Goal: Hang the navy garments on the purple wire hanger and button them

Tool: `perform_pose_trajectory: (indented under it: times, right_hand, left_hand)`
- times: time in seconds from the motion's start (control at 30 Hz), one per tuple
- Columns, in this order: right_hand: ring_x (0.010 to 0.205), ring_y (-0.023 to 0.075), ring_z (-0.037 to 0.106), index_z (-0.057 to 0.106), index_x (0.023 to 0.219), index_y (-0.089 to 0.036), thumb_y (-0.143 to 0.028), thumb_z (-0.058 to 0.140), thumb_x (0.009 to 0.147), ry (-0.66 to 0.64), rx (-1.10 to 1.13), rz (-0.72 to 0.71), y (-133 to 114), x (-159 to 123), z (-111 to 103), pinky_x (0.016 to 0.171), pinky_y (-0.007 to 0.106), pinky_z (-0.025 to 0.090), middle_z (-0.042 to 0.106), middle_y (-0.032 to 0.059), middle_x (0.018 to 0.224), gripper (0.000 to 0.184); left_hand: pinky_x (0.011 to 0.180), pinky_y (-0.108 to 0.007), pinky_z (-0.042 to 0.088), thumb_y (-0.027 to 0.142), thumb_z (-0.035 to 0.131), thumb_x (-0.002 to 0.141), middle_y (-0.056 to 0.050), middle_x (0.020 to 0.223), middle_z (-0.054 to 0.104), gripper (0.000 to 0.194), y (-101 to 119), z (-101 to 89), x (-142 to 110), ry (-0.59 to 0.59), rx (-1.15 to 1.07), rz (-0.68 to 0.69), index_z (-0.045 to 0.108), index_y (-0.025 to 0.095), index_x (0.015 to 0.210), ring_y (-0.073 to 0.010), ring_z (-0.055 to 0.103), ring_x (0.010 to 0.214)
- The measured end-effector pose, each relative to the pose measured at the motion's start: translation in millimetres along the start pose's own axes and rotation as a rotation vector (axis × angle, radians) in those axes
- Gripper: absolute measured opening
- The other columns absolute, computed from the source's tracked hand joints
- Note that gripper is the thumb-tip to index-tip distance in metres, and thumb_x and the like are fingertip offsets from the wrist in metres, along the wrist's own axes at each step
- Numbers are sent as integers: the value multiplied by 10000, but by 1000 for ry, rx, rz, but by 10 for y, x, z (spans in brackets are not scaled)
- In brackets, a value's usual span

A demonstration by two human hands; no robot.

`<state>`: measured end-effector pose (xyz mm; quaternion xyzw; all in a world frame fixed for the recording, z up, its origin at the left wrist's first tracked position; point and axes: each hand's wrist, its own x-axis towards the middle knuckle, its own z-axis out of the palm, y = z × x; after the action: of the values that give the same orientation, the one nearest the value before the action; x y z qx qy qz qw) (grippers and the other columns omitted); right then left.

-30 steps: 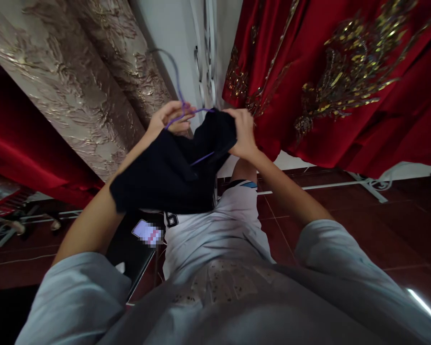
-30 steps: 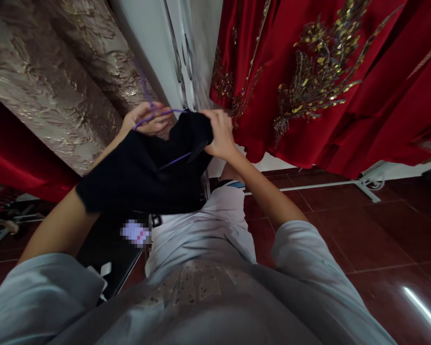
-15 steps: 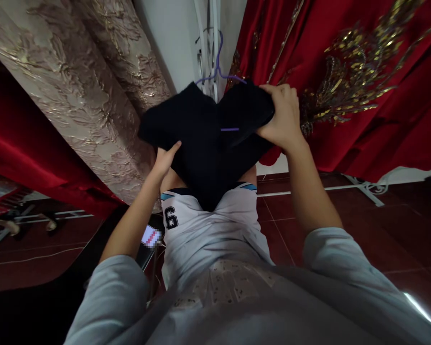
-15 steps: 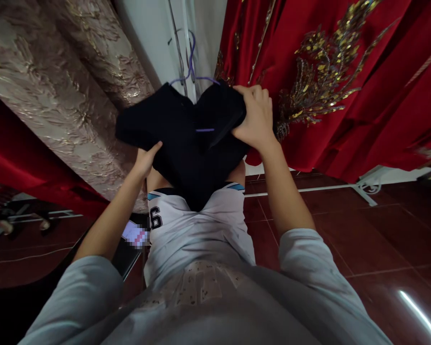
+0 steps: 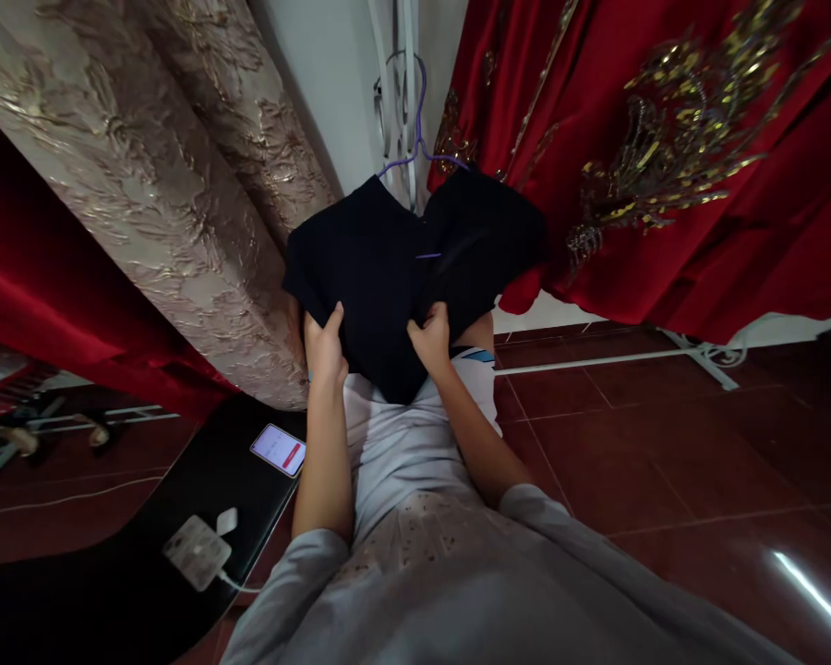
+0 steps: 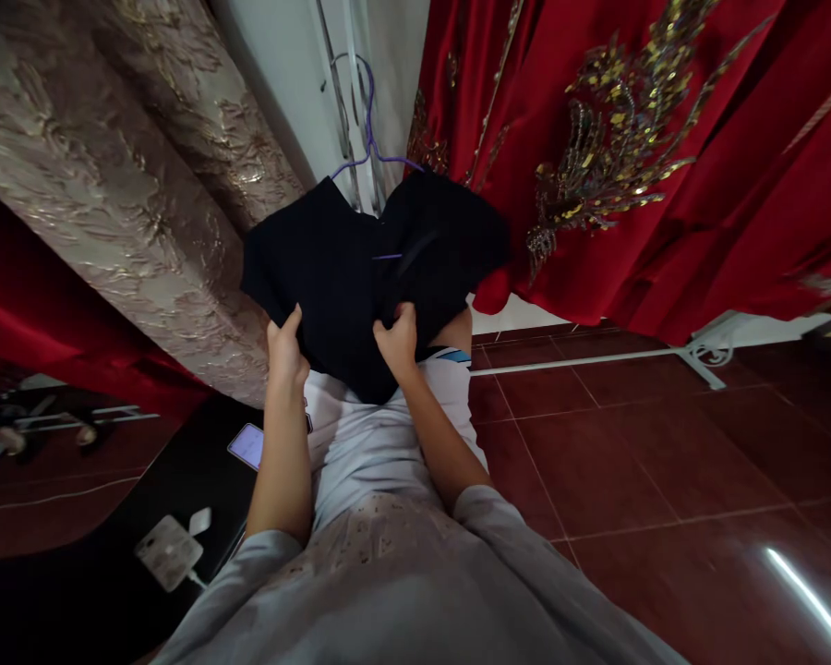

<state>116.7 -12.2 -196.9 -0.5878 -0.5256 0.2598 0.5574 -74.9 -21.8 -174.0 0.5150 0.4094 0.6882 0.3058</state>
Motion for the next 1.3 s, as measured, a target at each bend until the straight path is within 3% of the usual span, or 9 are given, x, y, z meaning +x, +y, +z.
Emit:
perform_pose_trajectory:
  times: [0.07,0.17,0.23,0.33,0.4,0.7,0.97,1.13,1.3]
  right_hand:
    - [752,192,628,622,885,-145,-279,594,885,-350,8,170,136,-85,-60,753,303,524,681,98,844,137]
    - [520,153,578,633,627,-133,-360,516,961,-601,21,259,159,-111,-268,576,264,469,648,99,607,420]
    - [493,139,569,625,579,-135,-409,542,962,-535,33,229,90,-108,-355,546,249,444,644,99,582,479]
    - [509,128,579,621,590,-146,-492,619,926,-383,78,144,-27,-131,-366,551,236,433,630,69,563,483]
    - [506,121,570,591,588,-158,-532,636,908,-323,129,102,-64,-169,-337,546,233,427,598,47,535,494]
    - [527,106,550,451,980,-219,-494,583,920,-507,299,-53,25,-230,-313,530,210,424,600,-53,654,311]
    - [467,97,467,542,740,-185,-346,542,879,-591,213,-22,-80,-210,-472,479,218,334,520,-31,532,213]
    - [419,61,402,628,746,-153,-384,636,846,-394,480,71,-605,420,-468,405,205,249,536,-14,549,252]
    - [474,91,466,571,851,-201,-672,587,921,-207,530,-176,-1247,1130,-523,412,226,311,578,8,657,477]
  left_hand:
    - [1204,-454,413,347,674,911,-115,1365,604,412,-25,-15,-42,156,-16,41,566,217,1286,-277,549,1352]
    - [1185,-446,421,219,697,805,-109,1444,515,527,-123,26,-143,386,115,194,540,229,1308,-275,507,1382]
    - [1127,-432,474,176,697,755,-109,1370,563,522,-207,118,-248,244,181,197,584,217,1263,-270,565,1306]
    - [995,-398,561,182,707,762,-100,1088,683,332,-302,341,-428,-319,95,50,654,173,1089,-242,692,1052]
    - [956,-377,576,198,703,802,-83,997,698,238,-324,495,-522,-452,30,7,649,165,1031,-215,714,946]
    - [750,-293,593,272,655,914,-74,894,699,144,-232,667,-636,-160,170,132,715,160,982,-199,701,811]
    - [750,-300,570,215,609,927,-68,900,678,141,-194,682,-678,-169,225,212,712,180,1017,-198,680,820]
    - [683,-241,513,115,627,844,9,788,593,299,-377,840,-733,-106,166,132,528,221,1105,-149,624,688]
    - [675,-245,485,73,615,855,12,758,608,284,-293,982,-532,-375,257,183,535,220,1085,-150,617,669]
